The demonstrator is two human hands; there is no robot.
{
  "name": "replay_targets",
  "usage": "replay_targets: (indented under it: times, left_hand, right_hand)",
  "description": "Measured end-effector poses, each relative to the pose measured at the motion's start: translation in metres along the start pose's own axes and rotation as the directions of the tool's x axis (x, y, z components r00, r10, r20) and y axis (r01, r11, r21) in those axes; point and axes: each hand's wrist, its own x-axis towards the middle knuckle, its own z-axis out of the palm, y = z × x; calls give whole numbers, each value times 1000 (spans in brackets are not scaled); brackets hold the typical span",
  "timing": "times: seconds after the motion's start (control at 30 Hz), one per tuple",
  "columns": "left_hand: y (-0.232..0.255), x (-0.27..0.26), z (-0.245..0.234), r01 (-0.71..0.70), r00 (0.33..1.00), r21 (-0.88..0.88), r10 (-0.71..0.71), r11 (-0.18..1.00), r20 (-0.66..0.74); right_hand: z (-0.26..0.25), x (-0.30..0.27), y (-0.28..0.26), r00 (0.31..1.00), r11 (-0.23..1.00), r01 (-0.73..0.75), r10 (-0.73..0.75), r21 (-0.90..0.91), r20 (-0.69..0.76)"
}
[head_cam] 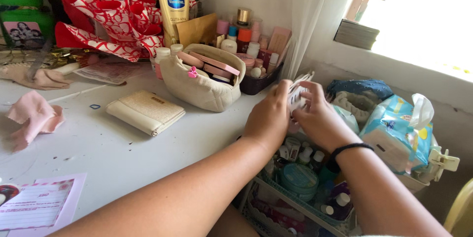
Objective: The person organizes a cluttered desk by moving a makeup tray, placing a Vaseline tube, and arranging small bottles, a notebook, a wallet, and a hairbrush. They wipe the hairbrush with a tissue and place items into a cosmetic bag and a lower shelf.
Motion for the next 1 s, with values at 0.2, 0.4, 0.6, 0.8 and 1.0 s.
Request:
replay_targets:
  times: [0.2,0.4,0.6,0.8,1.0]
  left_hand:
    - [1,9,-8,-213,969,56,219,975,-119]
    - [7,8,-8,-147,982,47,152,988,-109]
    - [12,1,-7,-106,993,-87,100,991,-68]
    - [18,-8,-8,-94,995,-168,88,981,-46]
    - [18,-15,-1,-134,990,-82,130,988,-50]
  right_hand:
    - [2,2,16,997,999,32,-34,-43,-66]
    - [8,9,21,999,986,41,-44,-164,-15]
    - [1,13,31,997,982,4,10,-189,73]
    - [-17,25,62,975,937,218,-200,-272,96]
    - [-18,30,77,935,915,356,-350,-192,62]
